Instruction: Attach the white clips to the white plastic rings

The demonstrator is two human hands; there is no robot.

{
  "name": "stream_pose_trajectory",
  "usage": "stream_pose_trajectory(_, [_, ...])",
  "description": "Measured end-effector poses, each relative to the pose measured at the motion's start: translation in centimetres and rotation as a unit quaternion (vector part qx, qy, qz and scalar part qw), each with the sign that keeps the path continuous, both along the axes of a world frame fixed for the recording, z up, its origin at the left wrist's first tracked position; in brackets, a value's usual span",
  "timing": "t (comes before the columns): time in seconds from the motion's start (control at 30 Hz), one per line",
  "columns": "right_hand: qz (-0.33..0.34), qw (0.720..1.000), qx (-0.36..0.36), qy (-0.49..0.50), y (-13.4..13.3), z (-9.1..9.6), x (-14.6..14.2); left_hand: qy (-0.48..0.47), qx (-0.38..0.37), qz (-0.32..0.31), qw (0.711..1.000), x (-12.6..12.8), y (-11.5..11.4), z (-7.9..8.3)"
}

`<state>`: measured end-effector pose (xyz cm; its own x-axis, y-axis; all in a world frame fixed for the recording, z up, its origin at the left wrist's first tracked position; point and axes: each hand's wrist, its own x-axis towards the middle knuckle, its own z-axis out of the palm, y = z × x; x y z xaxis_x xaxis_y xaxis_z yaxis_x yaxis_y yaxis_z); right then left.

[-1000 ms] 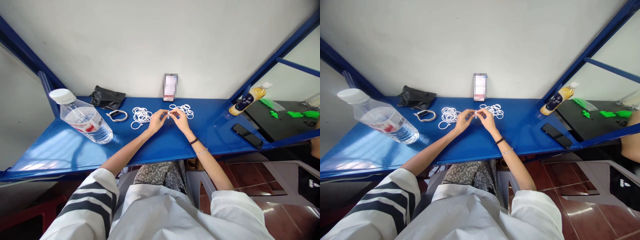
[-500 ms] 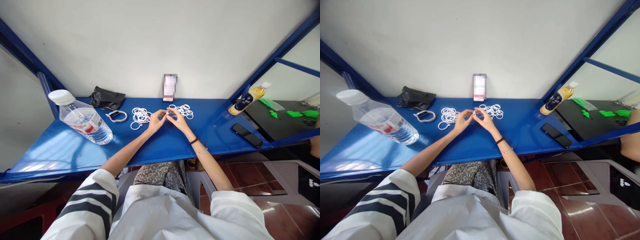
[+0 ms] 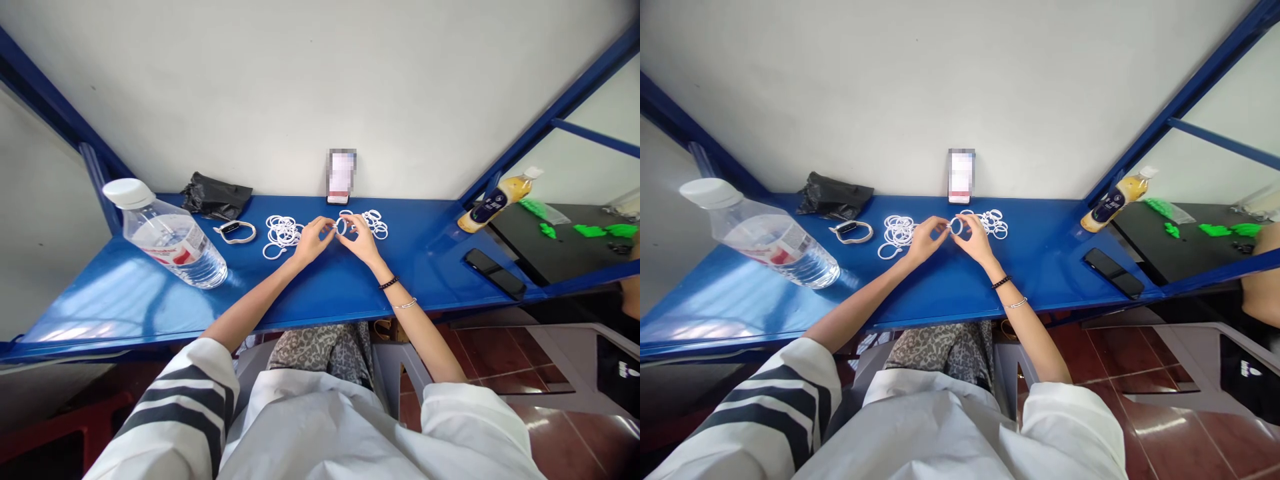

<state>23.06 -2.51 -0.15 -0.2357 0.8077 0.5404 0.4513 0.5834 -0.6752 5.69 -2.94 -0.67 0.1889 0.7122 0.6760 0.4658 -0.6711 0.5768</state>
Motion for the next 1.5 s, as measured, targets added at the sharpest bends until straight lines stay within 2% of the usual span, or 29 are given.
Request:
stream_pose_trajectory(0.13, [-0.027, 0.997, 0.057, -0.034, -0.2, 0.3, 0.1, 0.105, 0.019, 0.051, 0.993, -0.5, 0.4, -0.3])
stream_pose_trajectory(0.33, [-0.035, 0.995, 0.075, -0.061, -0.2, 0.3, 0.2, 0.173, 0.048, 0.095, 0.979, -0.7, 0.8, -0.7])
stream_pose_trajectory(1.03, [-0.017, 0.996, 0.062, -0.065, 0.1, 0.0, 0.4, 0.189, 0.114, 0.096, 0.971, -1.1, 1.1, -1.0])
stream_pose_trajectory(1.23, [-0.024, 0.996, 0.053, -0.067, -0.1, 0.2, 0.3, 0.177, 0.084, 0.095, 0.976, -1.0, 1.0, -0.9])
stream_pose_trajectory(1.5, [-0.037, 0.997, 0.047, -0.047, -0.2, 0.3, 0.3, 0.103, -0.022, 0.084, 0.991, -0.4, 0.0, -0.1])
